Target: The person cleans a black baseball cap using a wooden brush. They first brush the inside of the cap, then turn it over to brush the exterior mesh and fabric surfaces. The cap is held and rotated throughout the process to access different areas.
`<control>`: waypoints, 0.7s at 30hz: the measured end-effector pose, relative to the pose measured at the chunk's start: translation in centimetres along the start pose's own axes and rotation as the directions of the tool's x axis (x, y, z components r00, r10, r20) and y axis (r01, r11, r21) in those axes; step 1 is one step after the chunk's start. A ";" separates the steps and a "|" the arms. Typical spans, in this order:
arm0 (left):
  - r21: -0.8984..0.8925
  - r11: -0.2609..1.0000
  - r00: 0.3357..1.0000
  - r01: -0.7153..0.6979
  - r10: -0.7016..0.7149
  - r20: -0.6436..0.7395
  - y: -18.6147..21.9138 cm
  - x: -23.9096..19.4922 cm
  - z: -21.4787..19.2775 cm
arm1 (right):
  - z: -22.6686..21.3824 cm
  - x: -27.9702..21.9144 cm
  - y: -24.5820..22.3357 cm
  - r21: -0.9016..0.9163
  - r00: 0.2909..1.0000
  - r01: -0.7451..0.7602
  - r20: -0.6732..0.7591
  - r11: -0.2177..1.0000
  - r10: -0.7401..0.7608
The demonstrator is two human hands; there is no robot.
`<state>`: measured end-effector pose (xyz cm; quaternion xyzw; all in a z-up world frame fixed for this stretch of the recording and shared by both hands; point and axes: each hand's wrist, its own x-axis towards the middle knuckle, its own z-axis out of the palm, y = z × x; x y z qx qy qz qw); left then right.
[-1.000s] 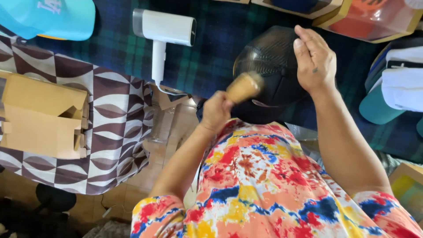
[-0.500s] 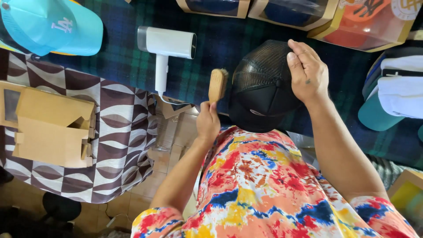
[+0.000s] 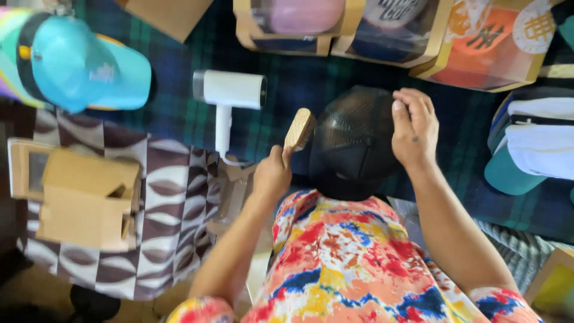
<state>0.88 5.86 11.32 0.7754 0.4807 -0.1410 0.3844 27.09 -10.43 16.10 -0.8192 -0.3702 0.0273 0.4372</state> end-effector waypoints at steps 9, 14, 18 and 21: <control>0.227 0.803 0.825 -0.551 0.566 0.000 13.1 5.2 -8.1 | 0.1 -0.1 -0.4 0.060 0.901 -0.433 -0.007 0.899 0.434; 0.307 0.912 0.962 -0.273 0.256 0.093 8.8 11.3 -6.0 | -0.1 -0.4 -0.6 -0.081 0.986 -0.145 -0.100 0.986 0.137; -0.473 0.851 0.974 -0.226 0.203 -0.101 11.9 1.9 -5.9 | -1.4 -3.3 -6.1 -0.047 0.979 0.188 -0.068 0.981 -0.191; -0.937 0.255 0.962 -0.240 0.194 -0.194 14.2 -4.3 -0.5 | -0.9 -4.9 -11.0 0.245 0.988 0.061 0.120 0.968 -0.092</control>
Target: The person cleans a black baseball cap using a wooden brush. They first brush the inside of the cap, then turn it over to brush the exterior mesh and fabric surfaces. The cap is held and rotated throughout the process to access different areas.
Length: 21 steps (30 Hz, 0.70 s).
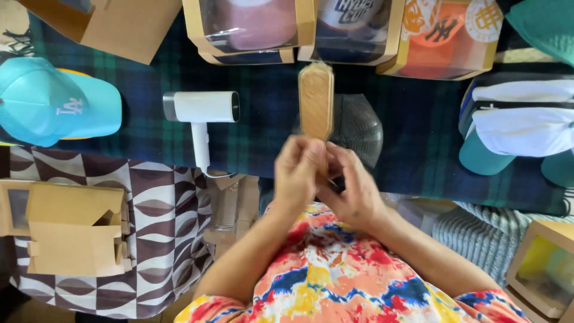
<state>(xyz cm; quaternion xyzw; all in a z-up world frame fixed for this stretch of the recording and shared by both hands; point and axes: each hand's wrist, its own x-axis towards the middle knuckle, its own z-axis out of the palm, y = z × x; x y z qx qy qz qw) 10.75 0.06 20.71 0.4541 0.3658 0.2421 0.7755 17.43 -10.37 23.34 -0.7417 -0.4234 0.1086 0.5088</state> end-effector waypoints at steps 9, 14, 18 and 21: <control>0.636 0.688 0.904 -0.349 0.426 0.036 -1.0 -2.5 -4.1 | -7.6 0.5 -0.3 -0.461 0.956 0.075 0.285 0.884 0.067; 0.569 0.665 0.857 0.484 -0.492 -0.154 -8.0 -2.5 -8.1 | -7.5 4.2 7.9 -0.550 0.962 0.029 0.243 0.835 0.126; 0.585 0.682 0.875 0.440 -0.472 -0.108 -12.1 -1.6 -10.1 | -9.0 7.9 13.1 -0.438 0.704 -0.544 0.226 0.716 0.674; 0.587 0.717 0.905 0.375 -0.421 -0.063 -13.7 -1.4 -11.2 | -10.7 5.2 16.0 -0.518 0.733 -0.513 0.149 0.684 0.663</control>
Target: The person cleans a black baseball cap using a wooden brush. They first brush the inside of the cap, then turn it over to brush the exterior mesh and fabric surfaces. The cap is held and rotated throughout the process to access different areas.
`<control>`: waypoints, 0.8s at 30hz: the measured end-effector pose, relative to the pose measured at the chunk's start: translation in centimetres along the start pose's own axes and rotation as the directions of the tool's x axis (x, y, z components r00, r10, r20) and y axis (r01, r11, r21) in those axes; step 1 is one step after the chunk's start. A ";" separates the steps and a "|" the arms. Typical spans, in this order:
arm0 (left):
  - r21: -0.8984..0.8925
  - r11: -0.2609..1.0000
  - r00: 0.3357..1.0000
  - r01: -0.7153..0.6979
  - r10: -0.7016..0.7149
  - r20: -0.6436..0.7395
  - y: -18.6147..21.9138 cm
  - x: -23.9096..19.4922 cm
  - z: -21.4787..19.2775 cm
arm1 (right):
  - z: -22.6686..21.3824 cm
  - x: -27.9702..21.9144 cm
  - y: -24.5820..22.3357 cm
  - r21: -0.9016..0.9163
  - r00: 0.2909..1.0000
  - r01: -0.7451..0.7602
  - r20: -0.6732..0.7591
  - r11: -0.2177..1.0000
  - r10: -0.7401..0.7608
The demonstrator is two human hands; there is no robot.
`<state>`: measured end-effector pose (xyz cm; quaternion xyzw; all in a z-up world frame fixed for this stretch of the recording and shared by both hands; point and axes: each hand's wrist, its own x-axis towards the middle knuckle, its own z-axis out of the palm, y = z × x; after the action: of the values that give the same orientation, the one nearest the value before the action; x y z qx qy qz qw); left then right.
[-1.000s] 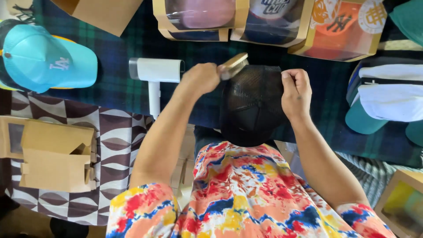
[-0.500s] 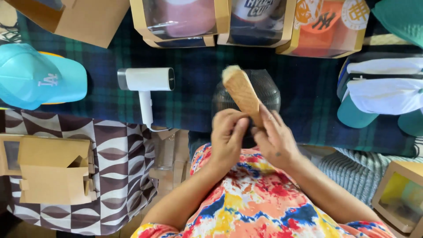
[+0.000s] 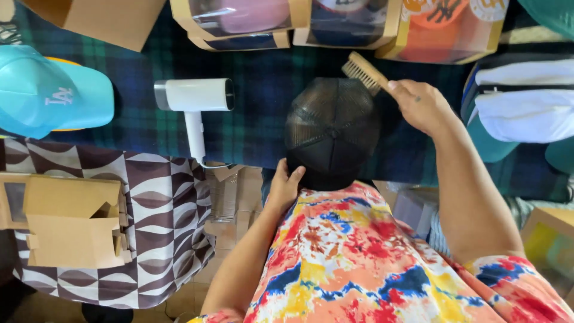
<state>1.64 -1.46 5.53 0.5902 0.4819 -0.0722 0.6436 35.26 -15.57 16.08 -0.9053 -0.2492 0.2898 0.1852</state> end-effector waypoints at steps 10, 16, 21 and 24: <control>-0.261 0.959 0.983 -0.111 0.145 0.113 -1.4 0.4 -0.5 | 7.1 -7.9 3.2 0.163 0.986 -0.110 -0.107 0.981 0.129; -0.319 0.943 0.977 -0.096 0.150 0.151 -3.5 2.0 0.0 | 11.5 -17.1 1.2 0.142 0.831 0.217 -0.545 0.966 -0.107; -0.389 0.910 0.968 -0.147 0.214 0.133 -5.2 2.8 0.1 | 16.5 -15.7 5.5 0.399 0.887 -0.212 -0.305 0.892 0.347; -0.398 0.899 0.960 -0.184 0.251 0.122 -6.7 5.4 0.8 | 18.6 -15.3 8.8 0.566 0.810 -0.184 -0.376 0.804 0.450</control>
<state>0.42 -1.53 -3.02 0.4952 0.3607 0.0455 0.7890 16.00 -27.64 4.23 -0.8968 0.0517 0.1316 0.4191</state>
